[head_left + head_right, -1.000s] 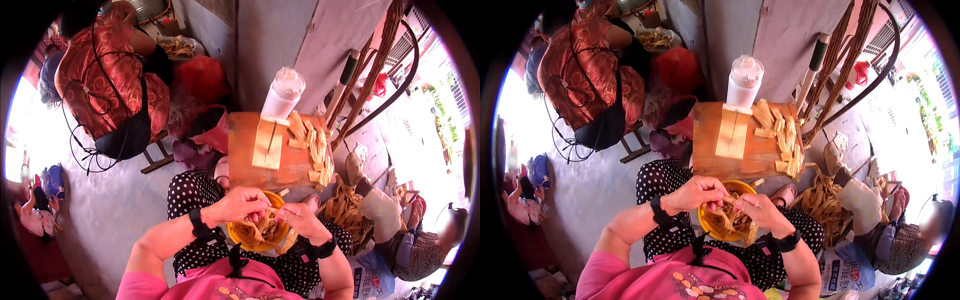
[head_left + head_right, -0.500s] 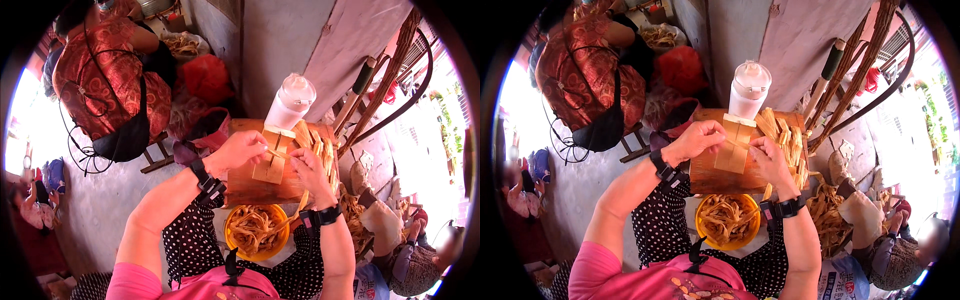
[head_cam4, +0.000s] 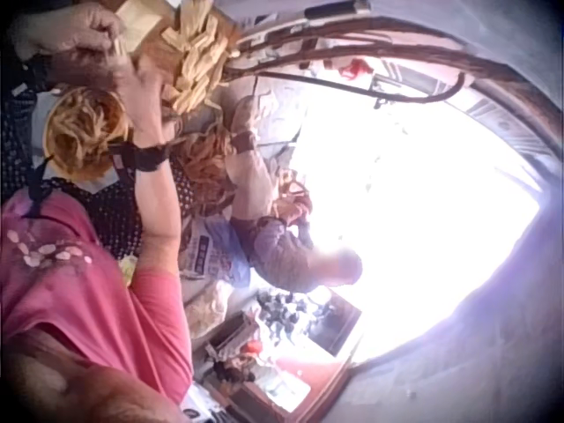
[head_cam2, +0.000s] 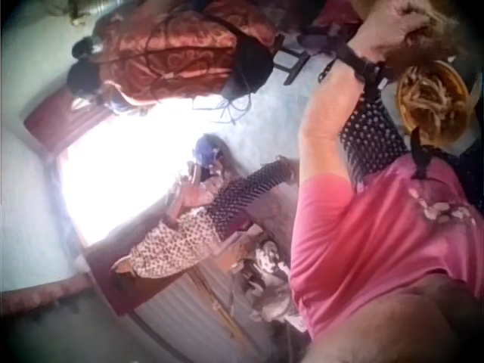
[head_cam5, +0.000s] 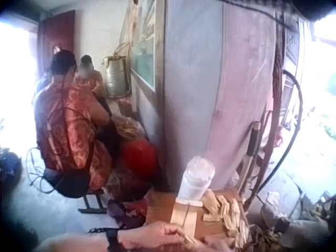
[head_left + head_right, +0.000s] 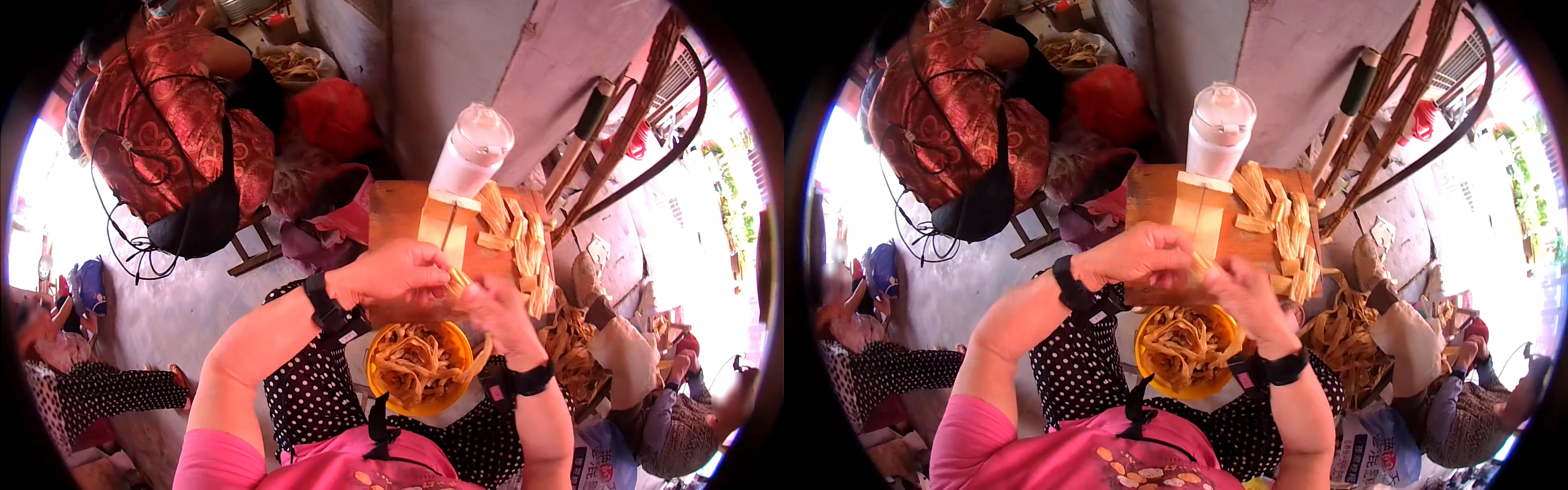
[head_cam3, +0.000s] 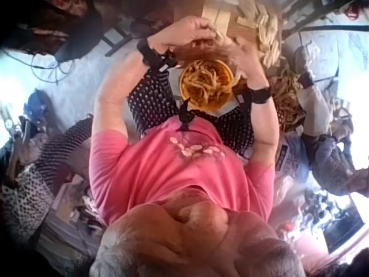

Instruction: The person peels and folds long, flat tan food strips by hand, placing them into a yellow bucket.

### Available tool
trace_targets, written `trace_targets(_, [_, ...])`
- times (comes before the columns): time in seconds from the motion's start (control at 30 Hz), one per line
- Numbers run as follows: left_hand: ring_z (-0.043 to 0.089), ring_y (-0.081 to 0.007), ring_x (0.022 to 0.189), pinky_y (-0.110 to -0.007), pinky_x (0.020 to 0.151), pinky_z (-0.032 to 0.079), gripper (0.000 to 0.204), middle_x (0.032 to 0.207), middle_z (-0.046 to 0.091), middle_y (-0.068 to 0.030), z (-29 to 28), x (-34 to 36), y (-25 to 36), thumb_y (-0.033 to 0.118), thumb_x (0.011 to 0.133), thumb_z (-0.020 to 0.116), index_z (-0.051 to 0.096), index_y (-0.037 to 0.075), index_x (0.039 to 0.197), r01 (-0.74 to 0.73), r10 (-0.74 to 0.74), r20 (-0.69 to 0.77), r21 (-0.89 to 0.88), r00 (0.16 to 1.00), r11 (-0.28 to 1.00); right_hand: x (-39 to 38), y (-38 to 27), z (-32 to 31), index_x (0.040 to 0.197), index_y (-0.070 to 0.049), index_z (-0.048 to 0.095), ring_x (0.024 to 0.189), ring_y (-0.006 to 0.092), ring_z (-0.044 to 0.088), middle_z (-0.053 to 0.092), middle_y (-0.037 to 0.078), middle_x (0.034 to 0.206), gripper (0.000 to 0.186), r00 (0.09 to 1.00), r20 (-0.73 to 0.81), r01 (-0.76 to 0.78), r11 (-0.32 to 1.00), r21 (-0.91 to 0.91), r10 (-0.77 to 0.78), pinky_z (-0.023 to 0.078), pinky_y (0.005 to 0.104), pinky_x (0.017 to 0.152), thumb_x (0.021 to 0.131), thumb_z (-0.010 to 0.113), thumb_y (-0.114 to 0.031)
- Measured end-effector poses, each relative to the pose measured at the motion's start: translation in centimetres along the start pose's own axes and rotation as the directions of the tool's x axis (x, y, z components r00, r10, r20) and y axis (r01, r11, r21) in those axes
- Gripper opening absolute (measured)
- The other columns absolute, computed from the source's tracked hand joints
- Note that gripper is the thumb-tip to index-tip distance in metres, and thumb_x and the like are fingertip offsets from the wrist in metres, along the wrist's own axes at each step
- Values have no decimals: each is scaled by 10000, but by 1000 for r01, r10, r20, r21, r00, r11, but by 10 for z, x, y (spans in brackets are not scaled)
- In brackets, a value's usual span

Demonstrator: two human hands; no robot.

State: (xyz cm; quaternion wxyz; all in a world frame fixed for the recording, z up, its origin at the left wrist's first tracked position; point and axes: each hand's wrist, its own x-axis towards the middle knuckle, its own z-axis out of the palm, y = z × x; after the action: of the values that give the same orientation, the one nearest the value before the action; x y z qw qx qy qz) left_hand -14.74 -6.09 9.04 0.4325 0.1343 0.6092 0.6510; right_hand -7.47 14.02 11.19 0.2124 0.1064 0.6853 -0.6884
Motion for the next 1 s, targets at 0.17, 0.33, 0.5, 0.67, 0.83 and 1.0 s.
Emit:
trace_targets(0.17, [586, -65, 633, -166, 495, 413, 359, 817, 626, -13, 25, -28, -2, 370, 943, 473, 561, 54, 1090, -54, 53, -43, -40, 998, 998, -22, 25, 1, 826, -24, 564, 507, 27, 328, 435, -56, 639, 215, 990, 144, -35, 981, 192, 7, 269, 182, 455, 906, 573, -223])
trace_targets(0.33, [529, -62, 599, -172, 496, 380, 404, 742, 586, -8, 55, -64, -37, 405, 969, 391, 578, 52, 906, -84, 72, -130, -88, 989, 993, -53, 35, 11, 797, -32, 553, 499, 39, 350, 440, -40, 623, 201, 983, 182, -96, 936, 338, 35, 274, 181, 456, 899, 572, -204])
trace_targets(0.5, [468, -49, 568, -187, 506, 382, 319, 665, 519, 24, 74, -77, -49, 298, 969, 429, 564, 56, 811, -164, 122, -249, -154, 961, 974, -78, 42, 32, 792, -19, 558, 493, 63, 380, 485, 5, 637, 160, 997, 62, -65, 909, 412, 44, 298, 192, 431, 881, 582, -150])
trace_targets(0.67, [456, -51, 563, -190, 508, 392, 309, 662, 507, 20, 86, -79, -73, 271, 961, 442, 563, 36, 801, -137, 70, -329, -184, 942, 973, -93, 76, 29, 824, -36, 574, 452, 47, 339, 479, -22, 634, 138, 995, 24, -91, 848, 521, 92, 249, 188, 410, 890, 575, -158])
trace_targets(0.83, [490, -61, 582, -201, 524, 415, 327, 705, 553, 8, 87, -64, -147, 266, 956, 451, 599, -6, 851, -19, 15, -308, -11, 951, 1000, -112, 103, 1, 874, -35, 567, 461, 44, 335, 392, -65, 586, 207, 987, -110, -78, 939, 336, 121, 265, 187, 429, 920, 553, -237])
trace_targets(1.0, [515, -72, 628, -244, 570, 453, 290, 700, 582, -24, 84, -40, -182, 255, 909, 522, 633, -9, 863, 187, -156, -103, 521, 982, 833, -123, 90, -4, 855, -14, 574, 493, 44, 399, 446, -61, 605, 188, 985, -173, 38, 997, 68, -25, 309, 180, 446, 917, 552, -190])
